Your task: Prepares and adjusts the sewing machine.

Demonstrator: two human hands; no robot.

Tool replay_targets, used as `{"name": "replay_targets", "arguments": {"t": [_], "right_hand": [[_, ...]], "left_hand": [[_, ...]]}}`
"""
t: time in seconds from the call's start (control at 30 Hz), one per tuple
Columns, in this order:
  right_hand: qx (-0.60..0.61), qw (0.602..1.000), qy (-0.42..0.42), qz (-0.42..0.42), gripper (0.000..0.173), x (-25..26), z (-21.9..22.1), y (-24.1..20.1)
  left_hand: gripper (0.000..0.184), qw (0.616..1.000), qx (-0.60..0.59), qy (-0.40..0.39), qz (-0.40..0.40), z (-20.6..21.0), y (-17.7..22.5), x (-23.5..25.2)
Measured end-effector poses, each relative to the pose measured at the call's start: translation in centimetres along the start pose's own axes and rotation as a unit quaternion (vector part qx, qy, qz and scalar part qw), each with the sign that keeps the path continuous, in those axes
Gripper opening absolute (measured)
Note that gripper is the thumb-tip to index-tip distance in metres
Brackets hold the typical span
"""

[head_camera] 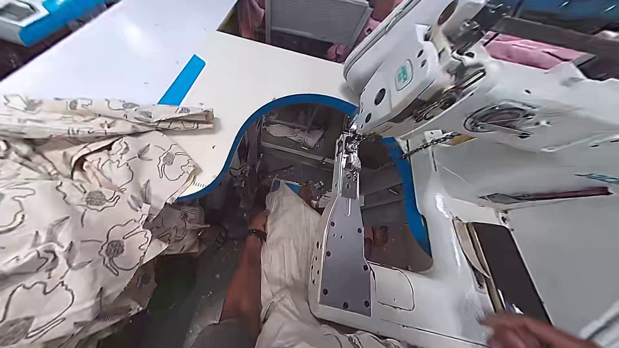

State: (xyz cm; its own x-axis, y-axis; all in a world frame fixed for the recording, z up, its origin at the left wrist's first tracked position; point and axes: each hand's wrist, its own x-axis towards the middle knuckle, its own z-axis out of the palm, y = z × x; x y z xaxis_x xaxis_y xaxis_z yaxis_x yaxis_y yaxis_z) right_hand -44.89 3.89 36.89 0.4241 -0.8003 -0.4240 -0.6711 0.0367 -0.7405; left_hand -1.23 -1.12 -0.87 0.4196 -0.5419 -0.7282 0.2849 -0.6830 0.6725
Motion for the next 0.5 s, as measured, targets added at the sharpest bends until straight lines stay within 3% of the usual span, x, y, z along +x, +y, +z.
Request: {"name": "replay_targets", "arguments": {"t": [0.07, 0.17, 0.23, 0.3, 0.33, 0.4, 0.43, 0.5], "right_hand": [[-0.105, 0.993, -0.004, -0.046, 0.032, 11.7, 1.0, -2.8], [-0.157, 0.987, -0.022, -0.032, 0.034, 27.4, 5.5, -4.1], [-0.032, 0.997, -0.014, 0.073, 0.038, 29.8, 10.0, -7.5], [0.139, 0.982, 0.065, 0.108, 0.036, 32.4, 13.5, -10.8], [0.173, 0.982, 0.036, 0.072, 0.041, 34.4, 13.7, -10.5], [0.128, 0.991, 0.032, -0.034, 0.042, 37.4, 12.0, -5.7], [0.05, 0.998, 0.017, -0.031, 0.036, 35.9, 10.1, -3.8], [-0.219, 0.974, -0.058, 0.019, 0.034, 32.0, 5.9, -4.2]], "left_hand": [[0.039, 0.995, 0.004, -0.003, 0.096, 1.5, 4.3, -0.5], [0.025, 0.949, -0.104, -0.102, 0.28, 2.1, 16.3, -8.0], [0.021, 0.905, -0.146, -0.113, 0.382, -0.3, 20.6, -15.0], [0.021, 0.868, -0.133, -0.029, 0.478, -3.6, 22.1, -18.6], [0.019, 0.858, -0.114, 0.036, 0.499, -5.1, 22.0, -18.8], [0.015, 0.868, -0.031, 0.174, 0.464, -6.6, 20.2, -17.6], [0.017, 0.881, 0.045, 0.217, 0.419, -6.6, 18.2, -17.5], [0.031, 0.906, 0.17, 0.189, 0.338, -5.9, 15.0, -18.4]]}}
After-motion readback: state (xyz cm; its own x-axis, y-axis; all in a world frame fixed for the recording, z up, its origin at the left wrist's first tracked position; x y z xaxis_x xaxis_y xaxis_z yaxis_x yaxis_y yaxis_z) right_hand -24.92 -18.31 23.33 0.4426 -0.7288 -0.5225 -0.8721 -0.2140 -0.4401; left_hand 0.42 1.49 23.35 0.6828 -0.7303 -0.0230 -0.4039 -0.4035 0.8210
